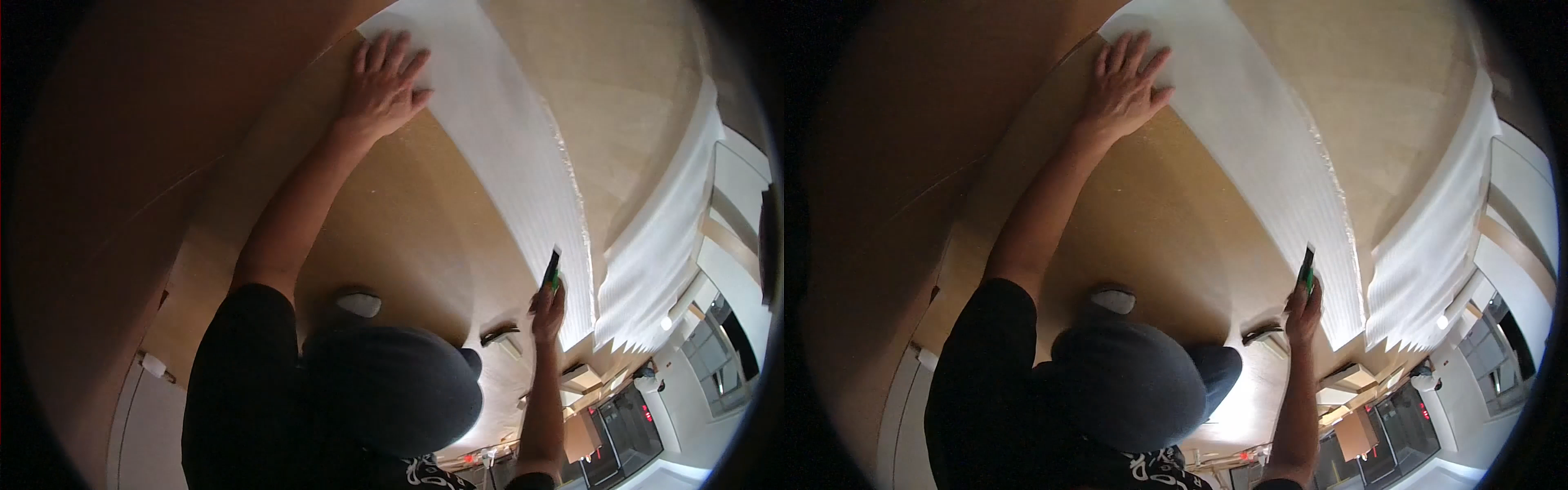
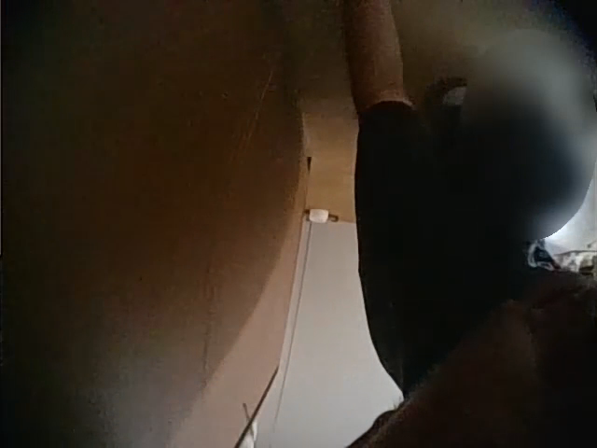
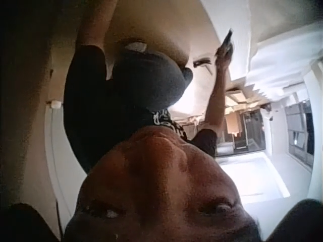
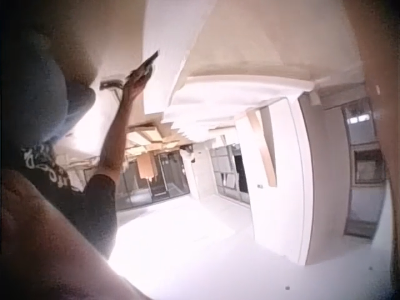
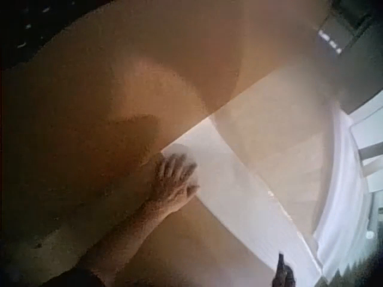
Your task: The person aligns laminate planks on a white foam underlayment, taps them together using a hammer, and trims the edge of a plank with a utility knife.
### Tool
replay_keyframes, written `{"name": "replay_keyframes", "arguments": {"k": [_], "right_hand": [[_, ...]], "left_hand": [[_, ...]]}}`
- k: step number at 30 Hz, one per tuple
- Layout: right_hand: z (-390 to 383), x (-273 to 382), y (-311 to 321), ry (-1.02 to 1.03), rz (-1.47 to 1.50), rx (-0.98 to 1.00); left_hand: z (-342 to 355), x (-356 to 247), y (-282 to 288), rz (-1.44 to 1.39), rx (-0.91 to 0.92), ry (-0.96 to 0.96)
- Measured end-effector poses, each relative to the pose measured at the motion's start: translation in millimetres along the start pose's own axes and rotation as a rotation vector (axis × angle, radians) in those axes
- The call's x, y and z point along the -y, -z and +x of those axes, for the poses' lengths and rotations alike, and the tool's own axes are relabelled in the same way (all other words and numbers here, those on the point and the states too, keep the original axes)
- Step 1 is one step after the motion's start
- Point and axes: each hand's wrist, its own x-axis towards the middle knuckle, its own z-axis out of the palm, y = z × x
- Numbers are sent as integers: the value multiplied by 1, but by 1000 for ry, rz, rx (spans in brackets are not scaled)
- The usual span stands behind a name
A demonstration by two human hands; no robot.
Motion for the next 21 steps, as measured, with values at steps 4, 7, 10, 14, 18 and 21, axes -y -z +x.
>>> {"name": "replay_keyframes", "arguments": {"k": [4, 7, 10, 14, 18, 21], "right_hand": [[121, 201, -57, 686, -478, 204], [196, 295, -110, 885, -684, 283], [265, 338, -150, 1056, -1102, 296], [299, 378, -181, 1321, -1090, 373], [340, 385, -203, 1394, -1162, 446], [373, 386, -217, 1663, -1008, 365]], "left_hand": [[18, -8, 2, 48, -93, -53], [13, -7, -6, -62, -151, -102], [15, -2, -13, -192, -20, -139], [13, 1, -14, -207, -99, -124], [8, 9, -14, -347, -107, -233], [4, 6, -32, -450, -274, -245]]}}
